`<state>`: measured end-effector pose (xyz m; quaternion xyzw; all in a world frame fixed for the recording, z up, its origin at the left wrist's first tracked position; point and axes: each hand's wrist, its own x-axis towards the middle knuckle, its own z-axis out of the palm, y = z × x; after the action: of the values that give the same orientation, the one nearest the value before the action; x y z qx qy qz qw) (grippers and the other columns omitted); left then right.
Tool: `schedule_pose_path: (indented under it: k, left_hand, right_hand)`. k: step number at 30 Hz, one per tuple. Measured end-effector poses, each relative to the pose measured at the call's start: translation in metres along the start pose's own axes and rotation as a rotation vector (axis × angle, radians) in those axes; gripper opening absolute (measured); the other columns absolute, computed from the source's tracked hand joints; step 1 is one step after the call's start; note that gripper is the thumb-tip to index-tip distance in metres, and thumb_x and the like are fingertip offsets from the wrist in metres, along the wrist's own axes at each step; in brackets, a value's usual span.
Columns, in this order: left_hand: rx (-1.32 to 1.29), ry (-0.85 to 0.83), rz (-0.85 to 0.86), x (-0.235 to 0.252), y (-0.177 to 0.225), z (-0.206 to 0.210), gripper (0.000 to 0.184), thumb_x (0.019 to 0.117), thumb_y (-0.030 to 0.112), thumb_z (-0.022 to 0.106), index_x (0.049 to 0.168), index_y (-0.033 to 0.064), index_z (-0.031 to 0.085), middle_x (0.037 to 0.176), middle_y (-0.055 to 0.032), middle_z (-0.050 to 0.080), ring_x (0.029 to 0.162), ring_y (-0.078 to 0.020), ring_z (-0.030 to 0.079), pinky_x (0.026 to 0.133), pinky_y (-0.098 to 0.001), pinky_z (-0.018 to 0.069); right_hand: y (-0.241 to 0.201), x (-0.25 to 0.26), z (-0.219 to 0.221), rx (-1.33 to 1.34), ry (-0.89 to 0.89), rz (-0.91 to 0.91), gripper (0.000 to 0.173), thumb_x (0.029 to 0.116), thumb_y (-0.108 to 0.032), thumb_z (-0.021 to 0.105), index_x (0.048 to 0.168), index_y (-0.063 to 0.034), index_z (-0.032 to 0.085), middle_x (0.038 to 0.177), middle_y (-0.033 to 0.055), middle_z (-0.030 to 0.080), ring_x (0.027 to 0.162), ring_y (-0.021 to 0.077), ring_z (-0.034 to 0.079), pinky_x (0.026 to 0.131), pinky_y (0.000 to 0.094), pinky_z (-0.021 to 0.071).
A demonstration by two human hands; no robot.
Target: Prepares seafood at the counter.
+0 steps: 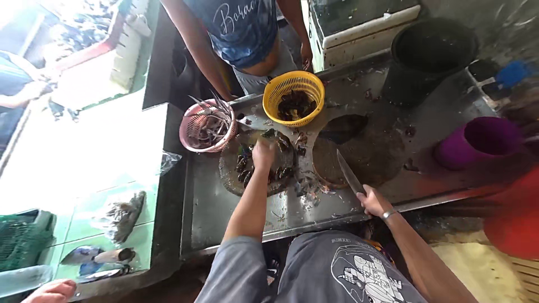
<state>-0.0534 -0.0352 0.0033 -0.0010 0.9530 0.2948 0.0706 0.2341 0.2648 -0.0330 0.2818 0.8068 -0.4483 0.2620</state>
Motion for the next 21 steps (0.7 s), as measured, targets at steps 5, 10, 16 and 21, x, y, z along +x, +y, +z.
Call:
schedule_pose_path:
  k: [5, 10, 16, 21]
  left_hand:
    - [0.241, -0.105, -0.167, -0.054, -0.094, 0.044, 0.056, 0.0909, 0.017, 0.074, 0.137, -0.0051, 0.052, 0.130, -0.0341, 0.059, 0.125, -0.0528, 0.055, 0.104, -0.0675, 0.0453]
    - [0.294, -0.091, -0.240, -0.061, -0.086, 0.048, 0.055, 0.0951, 0.025, 0.069, 0.138, -0.0040, 0.051, 0.134, -0.0341, 0.057, 0.129, -0.0562, 0.050, 0.097, -0.0731, 0.0457]
    - [-0.593, -0.076, -0.041, -0.091, -0.028, 0.043, 0.035, 0.0977, 0.020, 0.073, 0.127, 0.0041, 0.064, 0.114, -0.0152, 0.072, 0.097, -0.0255, 0.074, 0.091, -0.0456, 0.0623]
    - [-0.815, -0.191, 0.058, -0.105, 0.044, 0.072, 0.029, 0.0942, 0.007, 0.074, 0.122, 0.0002, 0.067, 0.105, -0.0111, 0.073, 0.089, -0.0162, 0.071, 0.083, -0.0350, 0.0608]
  right_hand:
    - [0.029, -0.042, -0.024, 0.517, 0.040, -0.259, 0.065, 0.0920, -0.007, 0.062, 0.151, -0.0047, 0.034, 0.100, 0.0091, 0.066, 0.063, 0.0180, 0.066, 0.058, 0.0359, 0.0612]
    - [0.078, -0.051, -0.002, 0.879, 0.047, -0.155, 0.025, 0.1017, -0.020, 0.055, 0.121, -0.0050, 0.053, 0.064, 0.0032, 0.056, 0.042, 0.0143, 0.052, 0.039, 0.0302, 0.0500]
    - [0.081, -0.044, -0.018, 0.811, 0.266, -0.273, 0.037, 0.0994, -0.015, 0.060, 0.130, 0.0021, 0.048, 0.091, 0.0117, 0.067, 0.063, 0.0236, 0.069, 0.057, 0.0388, 0.0630]
    - [0.065, -0.037, -0.029, 0.676, 0.301, -0.276, 0.045, 0.0936, -0.017, 0.072, 0.130, 0.0000, 0.053, 0.082, 0.0072, 0.065, 0.049, 0.0155, 0.059, 0.045, 0.0314, 0.0560]
